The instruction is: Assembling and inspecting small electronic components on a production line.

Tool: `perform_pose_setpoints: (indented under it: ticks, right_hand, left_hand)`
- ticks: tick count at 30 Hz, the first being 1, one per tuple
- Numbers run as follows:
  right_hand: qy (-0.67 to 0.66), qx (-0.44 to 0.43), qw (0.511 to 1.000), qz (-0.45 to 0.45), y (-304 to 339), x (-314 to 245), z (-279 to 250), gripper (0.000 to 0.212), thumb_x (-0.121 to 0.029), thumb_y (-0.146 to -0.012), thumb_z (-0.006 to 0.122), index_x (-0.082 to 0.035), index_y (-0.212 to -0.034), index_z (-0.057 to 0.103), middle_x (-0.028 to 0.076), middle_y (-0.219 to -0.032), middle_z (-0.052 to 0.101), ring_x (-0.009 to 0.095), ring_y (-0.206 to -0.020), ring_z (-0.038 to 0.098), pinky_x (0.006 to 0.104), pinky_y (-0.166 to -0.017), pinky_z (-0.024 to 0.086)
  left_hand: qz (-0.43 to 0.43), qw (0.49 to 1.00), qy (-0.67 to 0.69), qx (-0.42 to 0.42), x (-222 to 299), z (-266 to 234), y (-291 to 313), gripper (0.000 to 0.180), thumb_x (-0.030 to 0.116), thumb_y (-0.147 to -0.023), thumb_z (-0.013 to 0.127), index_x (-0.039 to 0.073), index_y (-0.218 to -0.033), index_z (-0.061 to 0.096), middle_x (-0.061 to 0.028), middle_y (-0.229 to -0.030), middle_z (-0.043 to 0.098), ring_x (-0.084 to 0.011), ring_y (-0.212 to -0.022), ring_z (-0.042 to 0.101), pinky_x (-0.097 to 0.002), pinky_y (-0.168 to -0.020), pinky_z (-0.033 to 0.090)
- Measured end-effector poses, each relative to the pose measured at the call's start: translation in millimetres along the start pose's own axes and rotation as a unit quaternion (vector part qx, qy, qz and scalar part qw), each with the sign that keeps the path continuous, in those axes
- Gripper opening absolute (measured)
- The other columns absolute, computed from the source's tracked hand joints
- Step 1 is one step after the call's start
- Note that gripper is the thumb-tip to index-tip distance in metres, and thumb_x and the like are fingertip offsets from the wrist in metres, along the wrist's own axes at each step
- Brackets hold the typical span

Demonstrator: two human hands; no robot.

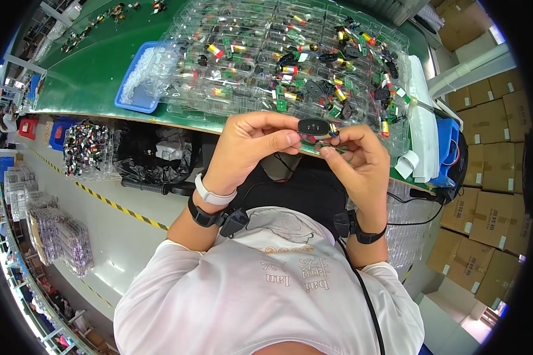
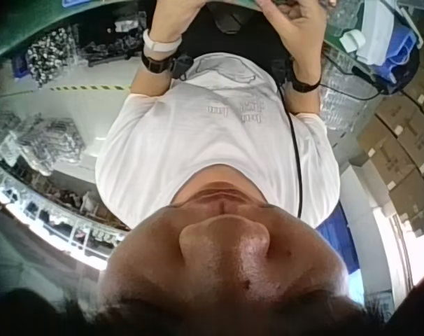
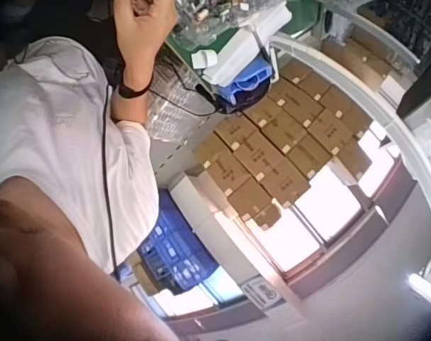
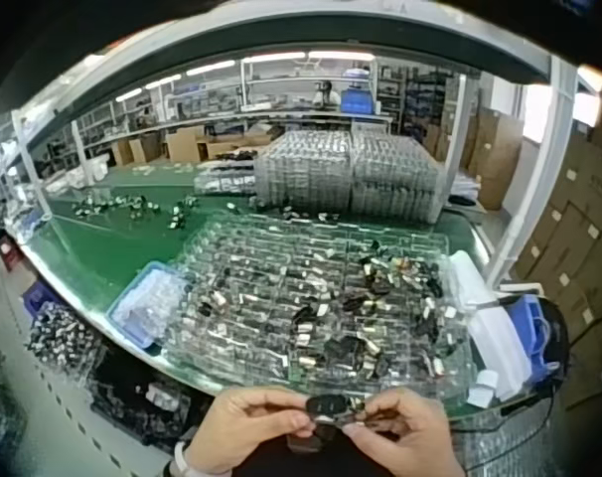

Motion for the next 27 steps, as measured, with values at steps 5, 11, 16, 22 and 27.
perform_pose_setpoints:
  ticks: [5,11,16,22,27]
  right_hand:
    - [0.004,0.001,1.000,0.007,-2.0,2.4,2.1,0.022,0.010,-0.082,0.067,0.002,-0.098,0.056,0.007,-0.097,0.059,0.013,-0.092,0.064,0.0249,-0.077,0.056]
    - [-0.058,-0.006,0.998,0.018,-7.0,5.2,9.9,0.024,0.011,-0.081,0.066,0.002,-0.100,0.054,0.008,-0.097,0.057,0.014,-0.092,0.064,0.0256,-0.075,0.056]
    - [-0.124,-0.045,0.987,0.092,-13.1,10.2,16.7,0.022,0.005,-0.084,0.066,0.001,-0.102,0.054,0.008,-0.096,0.060,0.014,-0.086,0.065,0.0258,-0.072,0.057]
    - [-0.141,-0.058,0.973,0.175,-25.6,13.6,25.6,0.021,-0.001,-0.086,0.065,-0.001,-0.103,0.054,0.007,-0.094,0.062,0.014,-0.078,0.066,0.0244,-0.068,0.056]
    - [-0.118,-0.072,0.971,0.193,-28.6,14.0,42.0,0.022,-0.003,-0.085,0.066,-0.001,-0.103,0.054,0.007,-0.093,0.062,0.013,-0.078,0.066,0.0241,-0.067,0.056]
  left_hand:
    - [0.017,0.999,0.038,-0.009,-2.9,-0.3,-6.6,0.027,0.000,-0.087,0.066,-0.004,-0.113,0.060,-0.0108,-0.093,0.067,-0.0159,-0.081,0.067,-0.0284,-0.073,0.058]
    - [0.115,0.993,0.034,-0.004,6.2,-4.0,-5.9,0.033,-0.001,-0.086,0.068,-0.002,-0.117,0.057,-0.0084,-0.093,0.065,-0.0139,-0.078,0.065,-0.0269,-0.070,0.057]
    - [0.137,0.990,0.013,-0.008,15.9,-9.4,-0.5,0.044,-0.004,-0.085,0.066,-0.003,-0.126,0.052,-0.0106,-0.092,0.065,-0.0154,-0.075,0.065,-0.0268,-0.066,0.056]
    - [0.138,0.990,0.001,0.015,16.6,-21.0,6.4,0.049,-0.005,-0.084,0.066,-0.004,-0.130,0.050,-0.0143,-0.097,0.066,-0.0165,-0.077,0.066,-0.0275,-0.066,0.057]
    - [0.174,0.985,-0.019,0.009,22.6,-34.8,12.9,0.047,-0.005,-0.086,0.064,-0.004,-0.130,0.050,-0.0159,-0.100,0.066,-0.0168,-0.079,0.066,-0.0275,-0.068,0.057]
Point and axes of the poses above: each hand's wrist, its own y-axis away from the middle knuckle, its own z-axis out of the palm, x = y × z, the point moved 7 cm from there along -y, towards the middle knuckle
